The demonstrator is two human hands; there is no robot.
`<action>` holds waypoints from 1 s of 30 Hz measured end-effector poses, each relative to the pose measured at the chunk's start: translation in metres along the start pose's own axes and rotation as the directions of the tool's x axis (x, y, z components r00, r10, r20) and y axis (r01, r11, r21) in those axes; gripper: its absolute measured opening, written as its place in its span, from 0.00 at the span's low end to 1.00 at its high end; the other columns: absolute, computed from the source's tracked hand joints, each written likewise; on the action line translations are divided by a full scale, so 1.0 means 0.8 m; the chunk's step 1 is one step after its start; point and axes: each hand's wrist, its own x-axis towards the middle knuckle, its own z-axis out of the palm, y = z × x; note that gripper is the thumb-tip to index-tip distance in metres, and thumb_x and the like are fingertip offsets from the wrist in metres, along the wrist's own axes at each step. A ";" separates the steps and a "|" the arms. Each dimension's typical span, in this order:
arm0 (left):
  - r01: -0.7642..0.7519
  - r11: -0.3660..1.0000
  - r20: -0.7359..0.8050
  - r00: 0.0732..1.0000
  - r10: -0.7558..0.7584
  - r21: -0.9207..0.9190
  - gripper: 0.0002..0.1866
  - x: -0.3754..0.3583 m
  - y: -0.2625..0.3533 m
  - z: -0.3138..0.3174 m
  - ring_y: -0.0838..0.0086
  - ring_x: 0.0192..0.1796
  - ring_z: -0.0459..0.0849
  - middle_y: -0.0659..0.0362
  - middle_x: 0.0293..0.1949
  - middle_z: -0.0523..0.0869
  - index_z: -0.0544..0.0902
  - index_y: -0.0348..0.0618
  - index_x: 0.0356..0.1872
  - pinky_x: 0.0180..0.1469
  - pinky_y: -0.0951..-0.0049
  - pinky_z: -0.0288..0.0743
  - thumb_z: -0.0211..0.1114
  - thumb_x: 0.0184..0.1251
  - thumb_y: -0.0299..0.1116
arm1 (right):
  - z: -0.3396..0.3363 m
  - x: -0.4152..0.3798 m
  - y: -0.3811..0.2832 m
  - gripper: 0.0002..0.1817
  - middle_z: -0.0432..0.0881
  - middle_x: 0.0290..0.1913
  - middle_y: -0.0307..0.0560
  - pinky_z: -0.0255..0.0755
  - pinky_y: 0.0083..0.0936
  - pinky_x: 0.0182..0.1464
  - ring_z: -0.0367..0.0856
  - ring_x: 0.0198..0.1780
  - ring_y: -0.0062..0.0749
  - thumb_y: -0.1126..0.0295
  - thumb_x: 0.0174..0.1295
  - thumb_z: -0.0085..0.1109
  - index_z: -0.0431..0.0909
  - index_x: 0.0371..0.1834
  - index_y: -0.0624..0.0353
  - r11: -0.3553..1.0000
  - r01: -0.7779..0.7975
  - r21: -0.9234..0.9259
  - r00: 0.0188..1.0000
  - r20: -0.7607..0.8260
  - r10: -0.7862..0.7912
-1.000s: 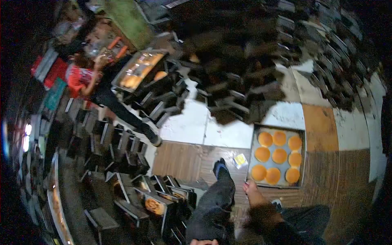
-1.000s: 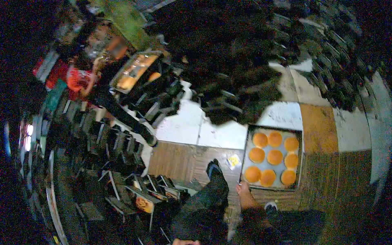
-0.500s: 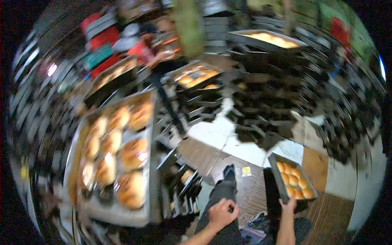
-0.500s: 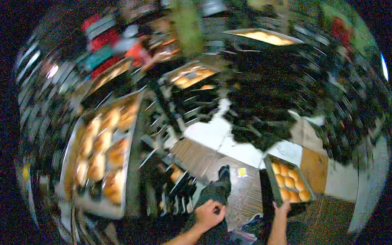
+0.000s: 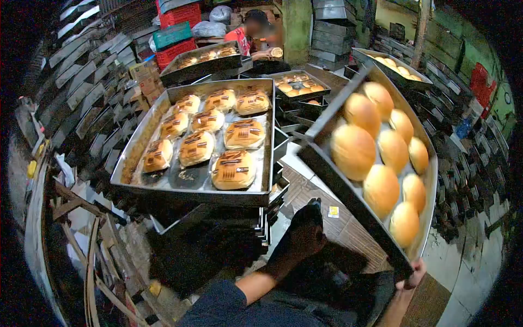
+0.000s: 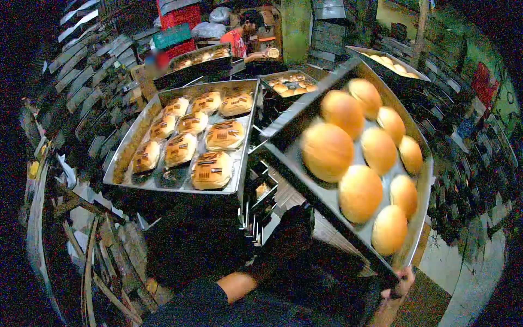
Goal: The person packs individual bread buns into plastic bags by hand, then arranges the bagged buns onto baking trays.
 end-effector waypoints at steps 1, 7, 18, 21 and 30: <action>-0.015 0.997 -0.070 0.998 0.010 -0.075 0.12 -0.003 -0.001 0.003 0.48 0.34 0.83 0.46 0.33 0.83 0.81 0.44 0.31 0.36 0.54 0.79 0.66 0.54 0.42 | 0.028 0.006 -0.012 0.13 0.75 0.34 0.41 0.69 0.25 0.36 0.74 0.34 0.32 0.61 0.51 0.55 0.71 0.35 0.56 0.999 0.032 -0.024 0.998 0.056 -0.030; -0.073 0.978 -0.189 0.981 0.035 -0.197 0.10 -0.001 0.007 0.020 0.51 0.30 0.81 0.48 0.27 0.78 0.78 0.42 0.26 0.31 0.55 0.74 0.67 0.52 0.36 | 0.233 0.034 -0.043 0.07 0.70 0.27 0.38 0.63 0.23 0.28 0.70 0.28 0.27 0.67 0.51 0.54 0.66 0.25 0.54 0.986 0.145 -0.086 0.885 0.456 -0.091; -0.167 0.933 -0.423 0.906 0.018 -0.318 0.10 -0.002 0.001 -0.032 0.53 0.28 0.79 0.50 0.24 0.75 0.74 0.40 0.20 0.29 0.58 0.73 0.67 0.52 0.31 | 0.528 0.112 -0.015 0.08 0.66 0.18 0.37 0.59 0.21 0.22 0.64 0.20 0.22 0.75 0.49 0.46 0.66 0.15 0.53 0.968 -0.198 -0.154 0.528 0.815 0.238; -0.150 0.940 -0.399 0.917 0.016 -0.305 0.09 0.008 -0.007 -0.023 0.53 0.29 0.80 0.50 0.25 0.76 0.75 0.42 0.21 0.31 0.57 0.73 0.65 0.52 0.33 | 0.549 0.131 0.011 0.06 0.70 0.20 0.39 0.64 0.21 0.25 0.69 0.22 0.25 0.72 0.50 0.50 0.69 0.17 0.55 0.949 -0.171 -0.265 0.481 0.818 0.316; -0.132 0.977 0.283 0.943 0.176 -0.170 0.34 -0.006 0.055 0.108 0.47 0.53 0.76 0.44 0.51 0.78 0.78 0.41 0.51 0.52 0.48 0.68 0.61 0.49 0.59 | 0.333 0.118 0.060 0.09 0.81 0.32 0.39 0.71 0.20 0.40 0.78 0.35 0.21 0.70 0.63 0.58 0.80 0.37 0.66 0.824 0.526 -0.210 0.666 0.704 -0.246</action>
